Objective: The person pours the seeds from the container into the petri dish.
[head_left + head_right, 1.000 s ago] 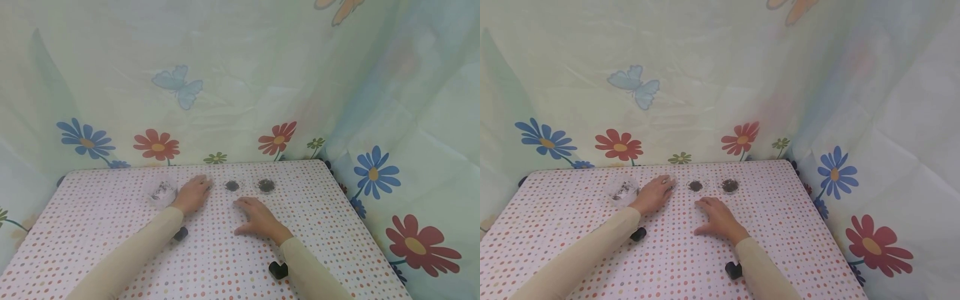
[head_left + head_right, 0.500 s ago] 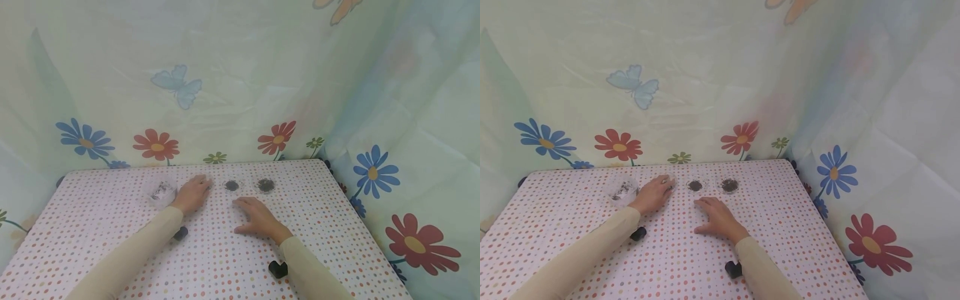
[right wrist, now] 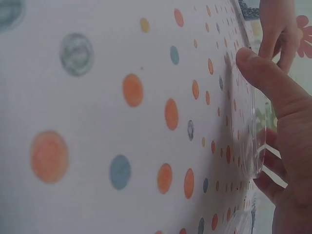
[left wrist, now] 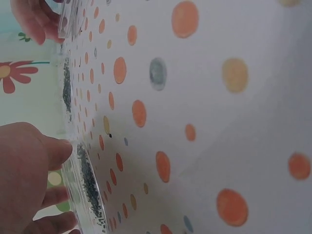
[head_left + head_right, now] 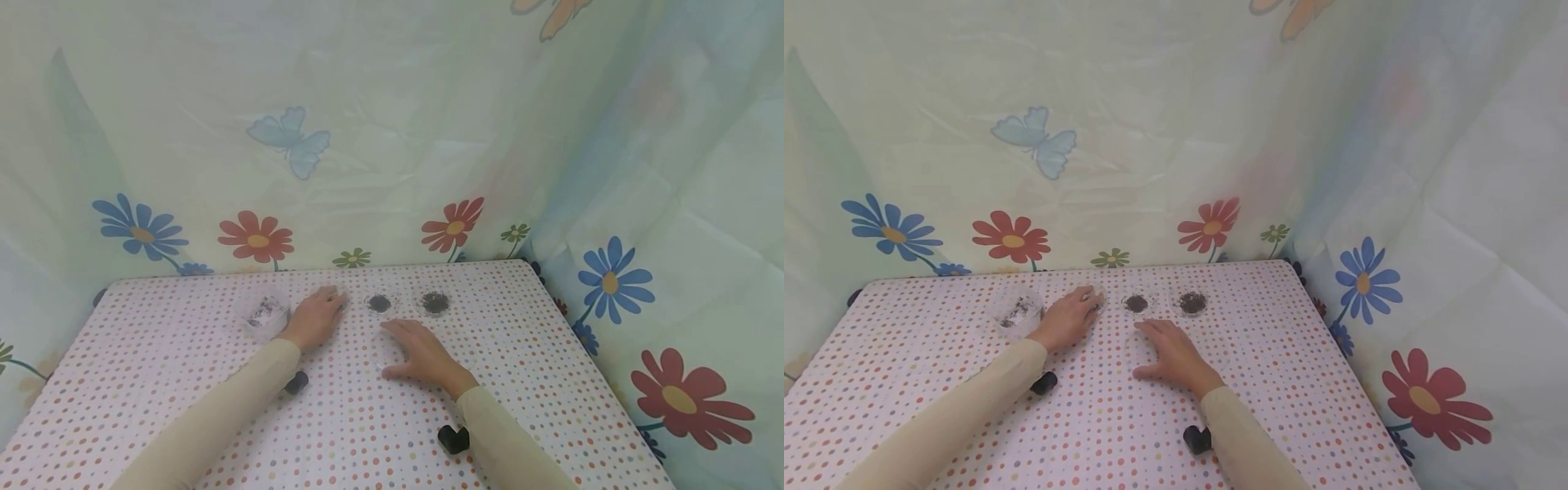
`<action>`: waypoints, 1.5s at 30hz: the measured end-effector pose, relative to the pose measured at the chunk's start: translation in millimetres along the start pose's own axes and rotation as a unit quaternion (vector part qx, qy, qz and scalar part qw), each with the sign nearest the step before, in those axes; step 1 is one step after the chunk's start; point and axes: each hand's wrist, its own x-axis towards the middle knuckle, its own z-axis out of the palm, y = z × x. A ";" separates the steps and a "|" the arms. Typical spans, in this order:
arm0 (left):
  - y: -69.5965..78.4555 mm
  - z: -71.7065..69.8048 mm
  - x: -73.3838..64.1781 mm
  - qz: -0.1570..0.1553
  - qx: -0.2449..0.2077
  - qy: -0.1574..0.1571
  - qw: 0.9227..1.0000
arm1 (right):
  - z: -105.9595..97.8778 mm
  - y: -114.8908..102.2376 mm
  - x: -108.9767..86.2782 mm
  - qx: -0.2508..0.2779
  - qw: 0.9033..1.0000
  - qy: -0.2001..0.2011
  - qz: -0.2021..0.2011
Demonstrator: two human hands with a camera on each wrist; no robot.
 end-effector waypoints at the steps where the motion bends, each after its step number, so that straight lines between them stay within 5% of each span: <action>1: -0.2 0.3 -0.2 0.001 0.000 0.001 1.000 | 0.0 -0.1 0.0 0.003 1.000 0.002 0.001; 18: -1.9 3.8 1.6 0.013 0.008 0.019 1.000 | 4.0 3.6 2.5 0.026 0.999 0.018 0.009; 45: 3.0 -0.7 1.4 -0.009 0.008 -0.016 1.000 | -2.0 1.1 7.8 0.029 0.999 0.027 0.012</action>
